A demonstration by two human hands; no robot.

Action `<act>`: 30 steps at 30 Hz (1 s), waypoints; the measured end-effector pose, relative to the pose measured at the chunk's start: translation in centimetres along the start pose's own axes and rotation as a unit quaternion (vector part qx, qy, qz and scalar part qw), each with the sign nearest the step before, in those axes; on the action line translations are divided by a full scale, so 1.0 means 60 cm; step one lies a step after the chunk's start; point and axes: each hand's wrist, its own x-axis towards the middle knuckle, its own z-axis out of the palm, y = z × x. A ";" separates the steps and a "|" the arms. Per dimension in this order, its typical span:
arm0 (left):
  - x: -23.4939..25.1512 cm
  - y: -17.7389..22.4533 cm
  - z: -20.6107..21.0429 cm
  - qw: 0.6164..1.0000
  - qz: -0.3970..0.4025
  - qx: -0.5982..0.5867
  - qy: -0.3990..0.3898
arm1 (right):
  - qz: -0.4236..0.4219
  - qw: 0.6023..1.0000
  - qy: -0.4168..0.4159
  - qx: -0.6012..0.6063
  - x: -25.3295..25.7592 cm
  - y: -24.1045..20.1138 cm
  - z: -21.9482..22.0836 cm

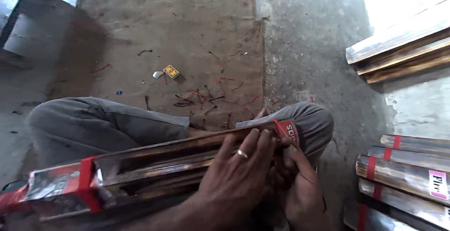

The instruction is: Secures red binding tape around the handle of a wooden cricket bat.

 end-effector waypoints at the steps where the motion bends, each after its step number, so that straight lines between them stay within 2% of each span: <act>1: -0.014 0.009 0.017 0.999 0.007 0.032 -0.009 | 0.002 1.000 0.020 -0.016 -0.009 0.001 -0.001; 6: -0.002 0.000 0.030 0.996 0.037 0.080 -0.013 | 0.002 0.994 0.092 -0.054 -0.061 0.039 -0.036; 12: 0.000 -0.003 0.024 0.993 0.057 0.091 -0.038 | -0.026 0.997 0.043 0.057 -0.084 0.078 -0.067; 17: 0.005 -0.004 0.018 0.996 0.055 0.039 -0.056 | -0.023 0.993 0.010 0.115 -0.086 0.084 -0.080; 24: 0.005 -0.005 0.014 0.996 0.056 0.008 -0.074 | 0.013 0.995 0.021 0.097 -0.090 0.098 -0.091; 30: 0.013 -0.010 0.007 0.994 0.057 0.007 -0.088 | 0.016 0.991 0.032 0.128 -0.082 0.093 -0.084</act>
